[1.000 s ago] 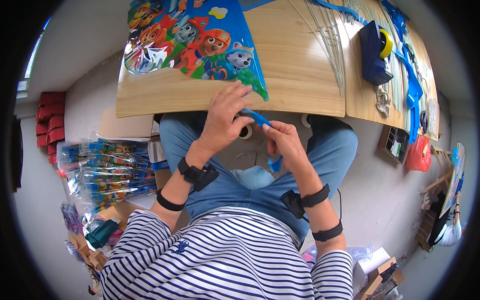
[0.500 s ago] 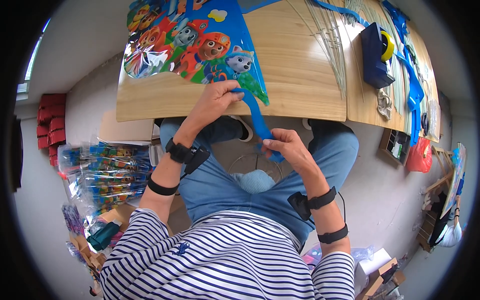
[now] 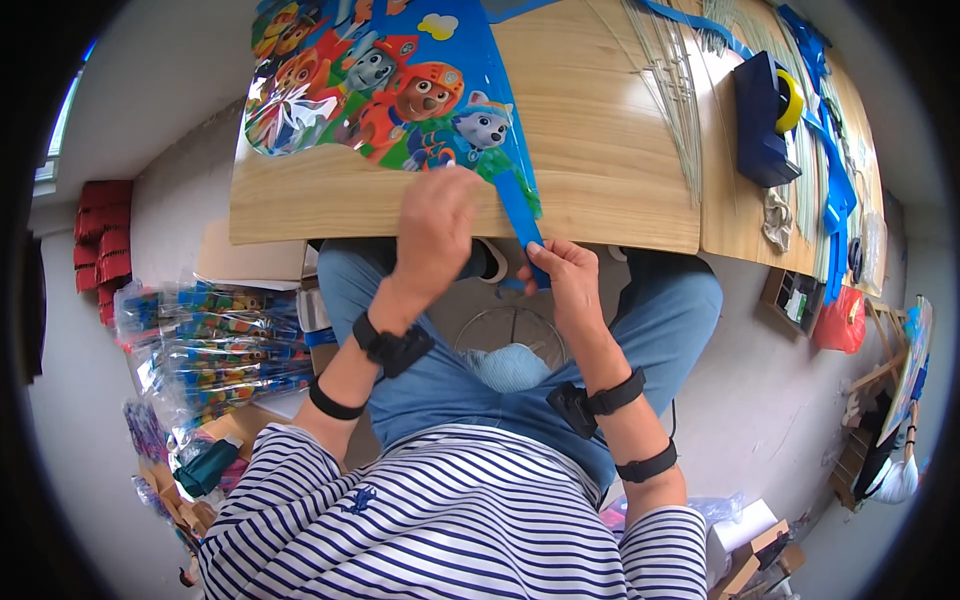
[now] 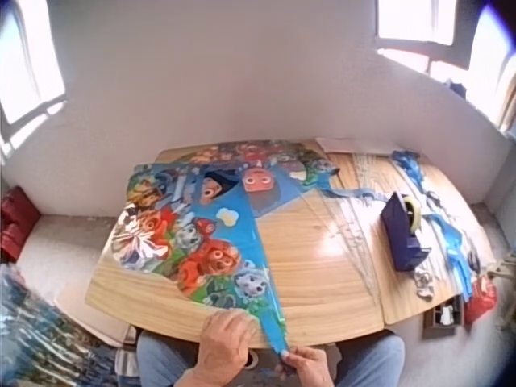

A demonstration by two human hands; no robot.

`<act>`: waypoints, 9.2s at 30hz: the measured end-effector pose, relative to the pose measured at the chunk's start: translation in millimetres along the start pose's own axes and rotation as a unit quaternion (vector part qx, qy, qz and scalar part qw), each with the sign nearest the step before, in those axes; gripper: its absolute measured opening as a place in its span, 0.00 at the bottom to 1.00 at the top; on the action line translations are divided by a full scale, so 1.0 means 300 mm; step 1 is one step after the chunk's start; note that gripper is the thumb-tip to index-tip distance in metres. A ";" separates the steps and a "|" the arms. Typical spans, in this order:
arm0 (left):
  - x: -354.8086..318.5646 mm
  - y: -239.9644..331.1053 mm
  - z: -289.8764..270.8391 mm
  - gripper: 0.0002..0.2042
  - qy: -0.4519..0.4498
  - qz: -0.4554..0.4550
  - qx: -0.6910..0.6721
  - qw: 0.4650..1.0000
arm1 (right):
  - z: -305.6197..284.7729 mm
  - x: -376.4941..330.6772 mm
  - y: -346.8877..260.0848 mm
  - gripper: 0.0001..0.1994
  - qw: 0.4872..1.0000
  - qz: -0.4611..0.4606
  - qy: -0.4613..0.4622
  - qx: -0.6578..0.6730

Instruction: The person is assembling a kite by attaching a plastic film with a printed design to a thin wooden or plastic frame using tape from a dispenser.

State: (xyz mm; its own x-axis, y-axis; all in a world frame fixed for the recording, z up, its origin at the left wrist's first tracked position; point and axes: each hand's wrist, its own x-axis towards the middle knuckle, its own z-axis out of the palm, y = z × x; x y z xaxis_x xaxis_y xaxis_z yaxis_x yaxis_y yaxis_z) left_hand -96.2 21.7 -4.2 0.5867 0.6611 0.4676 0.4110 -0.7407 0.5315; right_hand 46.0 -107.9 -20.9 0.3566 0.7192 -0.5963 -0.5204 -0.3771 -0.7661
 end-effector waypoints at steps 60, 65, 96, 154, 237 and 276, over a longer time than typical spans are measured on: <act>-0.090 0.117 0.061 0.22 -0.159 0.020 0.077 0.984 | -0.698 0.108 -0.591 0.19 0.862 -0.295 0.392 -0.126; -0.089 0.122 0.057 0.21 -0.180 0.002 0.087 0.980 | -0.718 0.124 -0.732 0.23 0.934 -0.212 0.273 -0.092; -0.088 0.117 0.067 0.23 -0.184 0.009 0.107 0.977 | -0.720 0.184 -0.490 0.05 0.885 -0.181 0.146 0.403; -0.086 0.098 0.046 0.22 -0.113 0.002 0.072 0.991 | 0.262 0.314 -0.491 0.05 0.487 -0.398 -0.272 -0.728; -0.079 0.036 0.018 0.24 -0.155 0.033 0.032 0.987 | 0.253 0.325 -0.512 0.01 0.472 -0.352 -0.298 -0.751; -0.097 0.044 0.030 0.28 -0.146 0.008 0.041 0.988 | 0.275 0.331 -0.472 0.02 0.430 -0.346 -0.320 -0.770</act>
State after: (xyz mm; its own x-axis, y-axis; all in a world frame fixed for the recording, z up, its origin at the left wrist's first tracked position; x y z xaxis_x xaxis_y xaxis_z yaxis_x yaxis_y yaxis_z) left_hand -101.5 -8.5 -17.2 0.7648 0.5952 0.2465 0.4476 -0.7661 0.4612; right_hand 91.1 65.0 48.1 -0.5304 0.7978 -0.2867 0.8453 0.4717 -0.2509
